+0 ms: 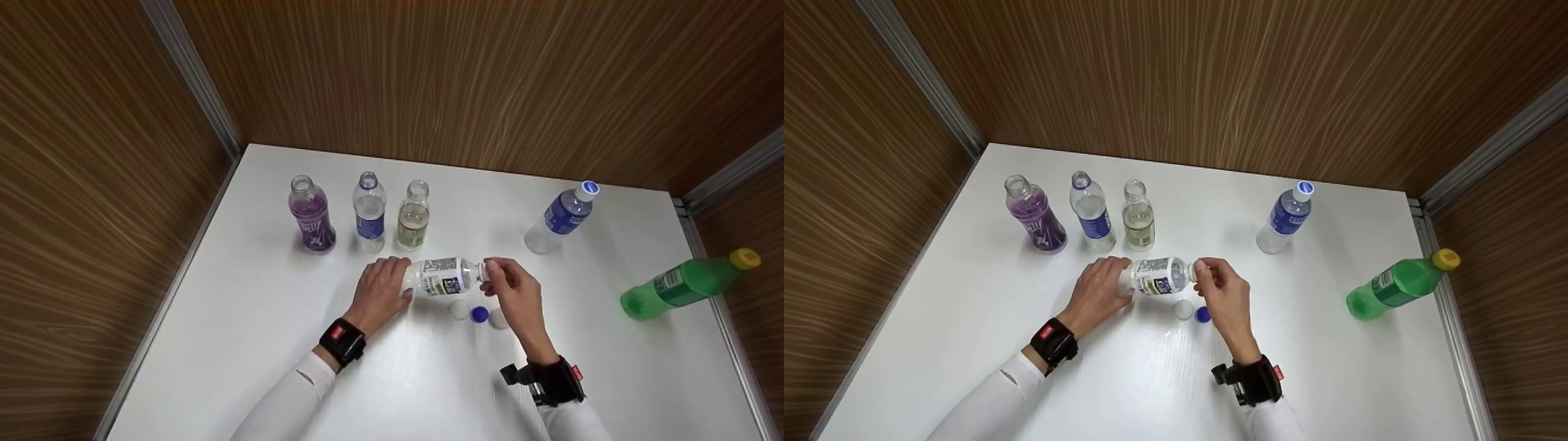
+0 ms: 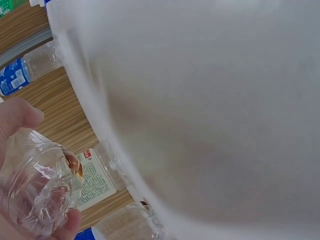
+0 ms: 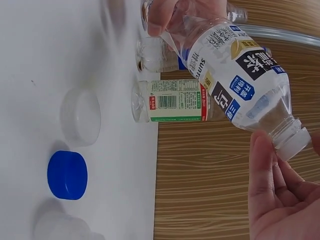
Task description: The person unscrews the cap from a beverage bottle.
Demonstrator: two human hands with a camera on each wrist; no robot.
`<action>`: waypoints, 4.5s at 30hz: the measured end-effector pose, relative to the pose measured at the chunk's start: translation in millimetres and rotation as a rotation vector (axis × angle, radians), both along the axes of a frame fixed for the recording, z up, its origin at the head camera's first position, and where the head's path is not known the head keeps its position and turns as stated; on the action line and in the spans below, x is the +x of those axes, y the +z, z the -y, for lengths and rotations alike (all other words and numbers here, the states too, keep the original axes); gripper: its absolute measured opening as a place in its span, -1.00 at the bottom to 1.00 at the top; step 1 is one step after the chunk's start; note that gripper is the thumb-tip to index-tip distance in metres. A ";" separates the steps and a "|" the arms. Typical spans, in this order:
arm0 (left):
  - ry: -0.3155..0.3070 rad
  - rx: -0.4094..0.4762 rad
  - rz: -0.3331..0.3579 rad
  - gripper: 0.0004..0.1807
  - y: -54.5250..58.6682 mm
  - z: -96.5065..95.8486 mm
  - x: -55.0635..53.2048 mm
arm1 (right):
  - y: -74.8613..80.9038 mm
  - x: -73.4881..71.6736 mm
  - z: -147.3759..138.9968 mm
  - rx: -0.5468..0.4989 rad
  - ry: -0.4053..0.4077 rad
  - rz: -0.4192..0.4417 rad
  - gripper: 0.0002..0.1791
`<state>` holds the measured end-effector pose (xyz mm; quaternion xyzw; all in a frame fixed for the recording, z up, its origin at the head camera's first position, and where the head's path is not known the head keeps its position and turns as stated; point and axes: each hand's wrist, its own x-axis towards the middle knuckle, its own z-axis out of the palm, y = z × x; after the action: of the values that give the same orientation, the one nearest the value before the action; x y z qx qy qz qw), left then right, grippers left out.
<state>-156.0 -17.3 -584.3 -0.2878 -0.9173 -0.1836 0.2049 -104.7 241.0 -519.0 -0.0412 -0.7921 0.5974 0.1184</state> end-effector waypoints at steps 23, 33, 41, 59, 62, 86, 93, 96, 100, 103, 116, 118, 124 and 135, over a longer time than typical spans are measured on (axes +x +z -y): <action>-0.024 -0.022 -0.081 0.10 12.6 -19.3 10.6 | 3.8 1.9 5.8 0.047 0.020 -0.014 -0.83; -0.044 -0.017 -0.066 -0.08 13.9 -22.6 11.9 | 1.7 1.4 7.9 0.125 -0.016 -0.025 -0.83; -0.114 0.037 0.101 -0.18 17.8 -19.1 13.5 | 8.4 6.1 11.9 0.215 0.016 -0.203 -0.94; -0.262 0.124 0.487 -0.27 30.0 -10.1 13.0 | 8.1 5.6 6.8 0.349 0.103 -0.382 -0.87; -0.289 0.152 0.565 -0.29 31.5 -8.7 11.9 | 14.7 7.8 10.3 0.353 0.124 -0.406 -0.82; -0.115 -0.083 0.023 -0.11 21.8 -9.3 9.8 | -2.9 2.4 2.3 0.312 0.078 -0.125 -0.84; -0.077 -0.114 -0.010 -0.06 21.3 -8.1 10.5 | -3.4 2.1 3.2 0.334 0.055 -0.083 -0.82; -0.082 -0.114 -0.009 -0.06 20.4 -7.7 10.4 | -3.5 2.2 3.7 0.337 0.070 -0.102 -0.85; -0.085 -0.117 -0.012 -0.05 18.4 -7.2 10.1 | -4.2 2.3 3.9 0.332 0.089 -0.121 -0.88; -0.093 -0.102 -0.011 -0.05 17.4 -7.2 9.6 | -4.4 2.7 3.5 0.335 0.102 -0.140 -0.89; -0.143 -0.017 0.141 -0.20 18.1 -4.5 12.5 | -3.9 4.0 3.2 0.304 0.168 -0.199 -0.81; -0.151 -0.004 0.160 -0.22 18.3 -4.0 12.6 | -3.6 4.4 3.1 0.295 0.184 -0.197 -0.80; -0.173 0.022 0.194 -0.22 17.3 -3.4 12.5 | -3.3 6.4 3.1 0.279 0.204 -0.221 -0.75; -0.242 0.083 0.350 -0.27 20.1 -1.7 13.3 | -2.3 8.1 -2.9 0.314 0.259 -0.242 -0.74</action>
<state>-142.7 -15.6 -564.1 -0.3507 -0.8894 -0.2916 0.0305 -96.6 243.9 -521.3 0.1516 -0.8540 0.4776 0.1398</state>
